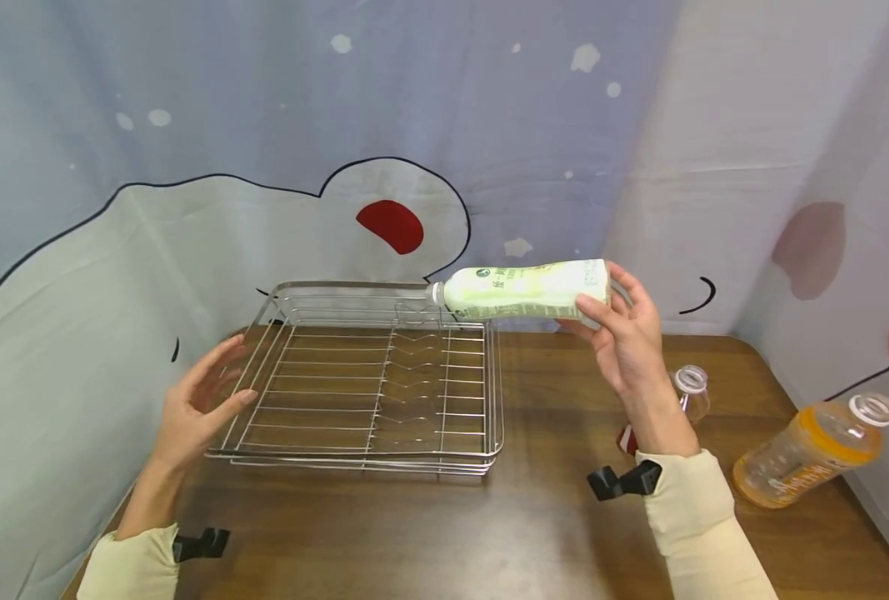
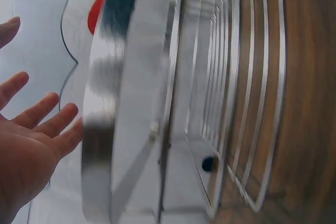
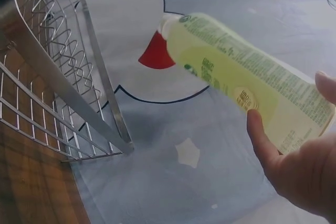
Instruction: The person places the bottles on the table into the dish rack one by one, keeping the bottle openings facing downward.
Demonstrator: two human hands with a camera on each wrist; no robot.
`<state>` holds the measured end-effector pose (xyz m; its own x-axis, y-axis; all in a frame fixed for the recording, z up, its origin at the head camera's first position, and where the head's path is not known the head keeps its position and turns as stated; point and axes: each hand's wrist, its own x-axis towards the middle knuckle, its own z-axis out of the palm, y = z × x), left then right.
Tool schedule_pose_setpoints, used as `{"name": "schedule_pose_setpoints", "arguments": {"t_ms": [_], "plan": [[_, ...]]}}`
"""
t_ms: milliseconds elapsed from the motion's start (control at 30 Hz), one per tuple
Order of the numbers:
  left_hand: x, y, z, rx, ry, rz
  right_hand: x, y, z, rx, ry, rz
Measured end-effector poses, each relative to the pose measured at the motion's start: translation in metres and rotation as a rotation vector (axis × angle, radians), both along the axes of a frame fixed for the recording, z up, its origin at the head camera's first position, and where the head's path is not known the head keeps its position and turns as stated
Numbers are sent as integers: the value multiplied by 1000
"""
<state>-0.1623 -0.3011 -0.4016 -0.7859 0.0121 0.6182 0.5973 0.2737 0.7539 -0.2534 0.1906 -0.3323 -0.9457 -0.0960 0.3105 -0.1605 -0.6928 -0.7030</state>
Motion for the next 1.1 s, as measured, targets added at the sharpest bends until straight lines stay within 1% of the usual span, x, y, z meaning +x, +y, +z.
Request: {"name": "schedule_pose_setpoints", "arguments": {"t_ms": [67,133,233,300,400,533,700,833,933,1100], "plan": [[3,-6,-3,-5,-33,38,-1,0,2,13,-27,-17],[7,-12,-7,-29,-61,86,-2,-1,2,34,-51,-31],[11,-19,-15,-66,-86,138,-5,-1,1,52,-76,-45],[13,-23,-20,-92,-97,160,-7,-1,-1,60,-85,-53],[16,-28,-27,-105,-116,184,-9,0,-4,76,-98,-68],[19,-32,-32,-116,-148,211,-11,-1,-8,111,-114,-88],[26,-38,-42,-144,-204,200,-13,-5,-9,163,-129,-126],[33,-42,-51,-146,-274,183,-17,-10,-10,235,-144,-167],[36,-44,-56,-117,-307,163,-19,-14,-11,297,-156,-195],[38,-44,-59,-49,-353,121,-24,-21,-15,398,-150,-219]]}}
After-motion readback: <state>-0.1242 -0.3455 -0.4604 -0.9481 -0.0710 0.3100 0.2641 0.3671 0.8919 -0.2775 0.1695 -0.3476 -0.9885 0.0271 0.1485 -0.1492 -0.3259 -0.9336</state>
